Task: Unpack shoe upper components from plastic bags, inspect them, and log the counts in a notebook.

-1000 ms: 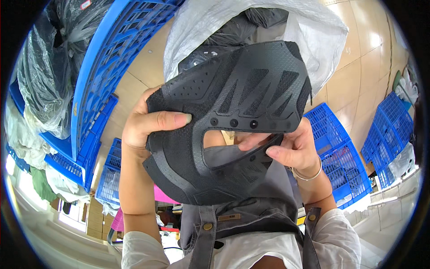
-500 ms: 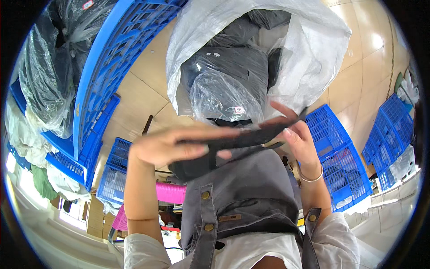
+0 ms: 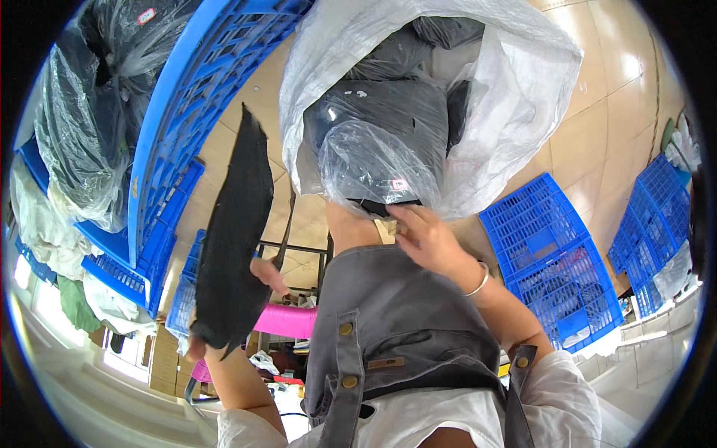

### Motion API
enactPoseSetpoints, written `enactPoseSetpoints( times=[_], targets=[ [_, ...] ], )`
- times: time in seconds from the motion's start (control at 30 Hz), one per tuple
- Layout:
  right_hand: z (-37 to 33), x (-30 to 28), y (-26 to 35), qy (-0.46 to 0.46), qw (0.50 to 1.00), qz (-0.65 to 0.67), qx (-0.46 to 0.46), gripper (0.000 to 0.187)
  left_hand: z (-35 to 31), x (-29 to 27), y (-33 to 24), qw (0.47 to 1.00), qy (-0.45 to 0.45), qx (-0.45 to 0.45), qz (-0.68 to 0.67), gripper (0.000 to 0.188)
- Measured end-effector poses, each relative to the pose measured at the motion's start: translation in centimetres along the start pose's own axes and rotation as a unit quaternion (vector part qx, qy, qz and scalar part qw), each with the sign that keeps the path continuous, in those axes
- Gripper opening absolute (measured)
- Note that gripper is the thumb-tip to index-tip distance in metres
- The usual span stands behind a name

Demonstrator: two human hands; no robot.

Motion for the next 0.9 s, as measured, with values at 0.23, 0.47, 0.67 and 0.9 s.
enactPoseSetpoints(
  times=[0.23,0.47,0.67,0.9],
  targets=[
    [1.9,1.6,5.9,-0.052,0.988,-0.002,-0.144,0.089,3.5,4.9,4.2,0.987,-0.135,-0.091,0.006,0.144],
    [1.8,2.8,5.1,0.078,0.945,0.316,-0.040,0.079,3.3,4.5,6.7,0.945,-0.193,-0.264,-0.008,0.073],
    [0.1,2.5,4.0,0.108,0.977,0.180,-0.025,0.061,1.6,3.4,6.2,0.931,-0.056,-0.310,0.182,0.049],
    [3.0,-2.2,-0.5,-0.305,0.952,-0.036,0.005,0.047,-3.1,-3.9,2.0,0.772,-0.237,-0.311,0.501,0.054]
  ],
)
Point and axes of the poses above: each hand's wrist, its own z-axis towards the middle knuckle, its own x-axis out of the palm, y = z × x, the point moved 1 cm from there along z, towards the middle knuckle, and after that the axes turned 8 degrees about x, right-handed, at the moved point
